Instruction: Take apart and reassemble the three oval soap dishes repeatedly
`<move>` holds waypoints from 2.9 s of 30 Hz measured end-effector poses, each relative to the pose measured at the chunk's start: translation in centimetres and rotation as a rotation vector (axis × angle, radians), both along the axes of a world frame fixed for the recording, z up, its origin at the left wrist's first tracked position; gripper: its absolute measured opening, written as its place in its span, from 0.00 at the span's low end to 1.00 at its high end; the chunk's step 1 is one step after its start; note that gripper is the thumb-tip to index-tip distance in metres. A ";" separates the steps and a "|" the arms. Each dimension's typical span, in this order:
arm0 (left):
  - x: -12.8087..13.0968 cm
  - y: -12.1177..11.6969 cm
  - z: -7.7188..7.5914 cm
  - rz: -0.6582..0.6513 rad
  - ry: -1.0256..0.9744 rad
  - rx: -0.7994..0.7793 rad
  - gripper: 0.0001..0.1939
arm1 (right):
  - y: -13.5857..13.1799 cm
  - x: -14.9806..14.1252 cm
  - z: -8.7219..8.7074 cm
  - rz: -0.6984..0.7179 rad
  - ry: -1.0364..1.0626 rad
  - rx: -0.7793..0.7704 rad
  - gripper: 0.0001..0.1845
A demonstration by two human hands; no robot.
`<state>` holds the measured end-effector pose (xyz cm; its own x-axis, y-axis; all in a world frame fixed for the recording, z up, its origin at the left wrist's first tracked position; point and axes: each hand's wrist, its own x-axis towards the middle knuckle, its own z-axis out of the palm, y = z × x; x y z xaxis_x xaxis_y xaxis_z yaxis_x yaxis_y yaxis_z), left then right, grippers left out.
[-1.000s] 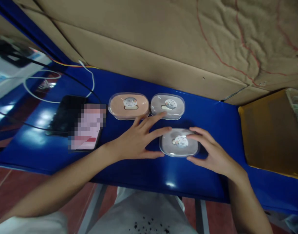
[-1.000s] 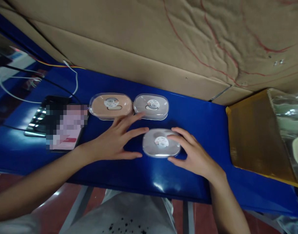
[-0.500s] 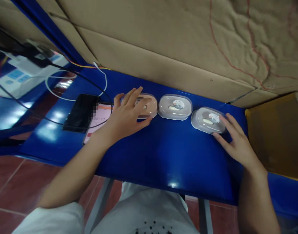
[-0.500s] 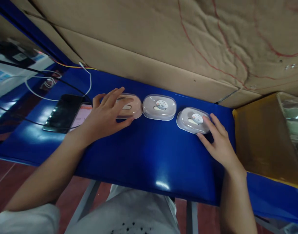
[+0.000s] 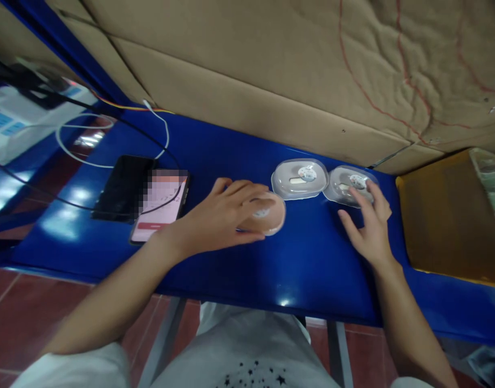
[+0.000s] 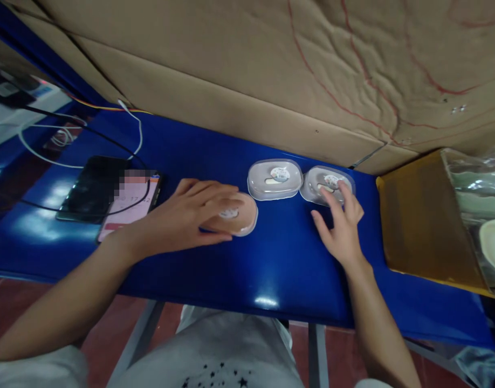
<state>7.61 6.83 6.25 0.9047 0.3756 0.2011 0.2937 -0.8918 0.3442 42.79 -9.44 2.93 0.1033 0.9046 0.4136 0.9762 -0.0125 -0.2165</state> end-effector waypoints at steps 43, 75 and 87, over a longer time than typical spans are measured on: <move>0.4 -0.2 -0.4 -0.076 -0.022 -0.084 0.30 | -0.7 -6.9 0.3 0.551 0.046 -0.282 0.19; 0.5 0.4 -1.4 0.144 0.069 0.005 0.26 | -0.9 -7.7 -0.2 0.625 -0.092 -0.157 0.15; 0.0 1.5 -1.5 0.232 0.132 0.036 0.26 | -1.4 -9.2 -0.4 0.743 -0.037 -0.194 0.18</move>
